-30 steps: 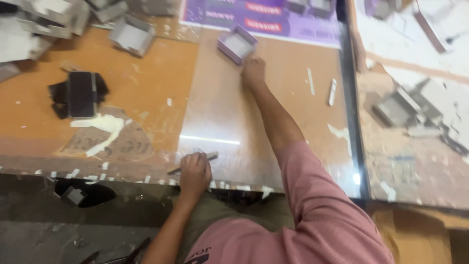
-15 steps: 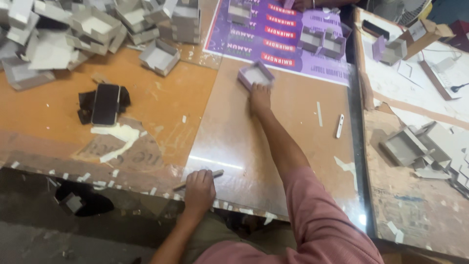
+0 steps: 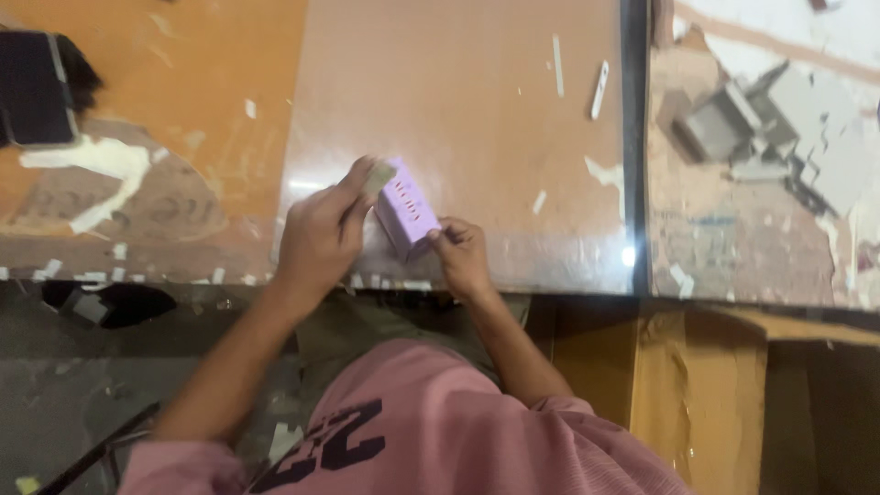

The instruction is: The person assembles small purple cardboard boxes on a workbench. They use a wooden stick to apply adhesive or press edges, then fold and secure the box flaps. The person handles multiple boxes one at a time, placing finished units aside.

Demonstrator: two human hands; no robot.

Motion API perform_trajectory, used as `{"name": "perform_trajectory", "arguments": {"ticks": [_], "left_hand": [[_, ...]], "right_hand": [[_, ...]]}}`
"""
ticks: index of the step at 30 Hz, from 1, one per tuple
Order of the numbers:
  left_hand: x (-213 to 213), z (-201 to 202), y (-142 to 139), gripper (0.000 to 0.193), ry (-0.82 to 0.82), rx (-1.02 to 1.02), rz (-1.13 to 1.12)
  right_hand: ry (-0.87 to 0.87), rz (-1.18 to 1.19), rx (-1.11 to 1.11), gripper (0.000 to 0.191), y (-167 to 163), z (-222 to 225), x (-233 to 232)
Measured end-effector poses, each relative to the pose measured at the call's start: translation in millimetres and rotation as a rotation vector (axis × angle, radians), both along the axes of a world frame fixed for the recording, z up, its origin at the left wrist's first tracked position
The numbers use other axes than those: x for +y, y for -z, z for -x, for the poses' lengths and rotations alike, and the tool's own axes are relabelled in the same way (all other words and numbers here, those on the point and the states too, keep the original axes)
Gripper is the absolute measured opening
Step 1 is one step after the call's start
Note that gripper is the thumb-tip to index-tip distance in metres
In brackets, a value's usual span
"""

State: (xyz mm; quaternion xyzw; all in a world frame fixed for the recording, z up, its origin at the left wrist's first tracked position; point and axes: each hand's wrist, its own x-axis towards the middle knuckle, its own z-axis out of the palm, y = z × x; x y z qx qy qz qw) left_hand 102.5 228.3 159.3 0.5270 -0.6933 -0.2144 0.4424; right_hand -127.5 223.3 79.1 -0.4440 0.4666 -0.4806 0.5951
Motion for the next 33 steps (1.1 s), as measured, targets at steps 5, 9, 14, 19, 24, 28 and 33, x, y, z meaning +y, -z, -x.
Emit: {"name": "perform_trajectory", "arguments": {"ticks": [5, 9, 14, 19, 24, 28, 33], "left_hand": [[8.5, 48.7, -23.0, 0.043, 0.309, -0.524, -0.281], [7.3, 56.0, -18.0, 0.048, 0.311, -0.751, -0.227], [-59.4, 15.6, -8.2, 0.061, 0.124, -0.975, -0.299], [-40.9, 0.4, 4.6, 0.037, 0.054, -0.502, -0.019], [-1.5, 22.7, 11.1, 0.040, 0.327, -0.590, -0.173], [16.8, 33.3, 17.4, 0.039, 0.349, -0.453, -0.077], [9.9, 47.2, 25.4, 0.040, 0.329, -0.479, -0.014]], "right_hand": [[0.120, -0.032, -0.074, 0.024, 42.1, -1.8, 45.7], [0.079, 0.101, -0.089, 0.012, 37.7, -0.5, 40.8], [0.031, 0.207, -0.056, 0.015, 26.6, 10.7, 29.6], [-0.130, 0.337, 0.191, 0.014, 29.8, 32.5, 26.7], [-0.242, 0.153, 0.009, 0.029, 41.2, 36.9, 34.4], [-0.187, 0.211, 0.067, 0.035, 45.6, 30.5, 40.4], [-0.053, 0.123, -0.051, 0.031, 50.1, 15.7, 43.4]]}}
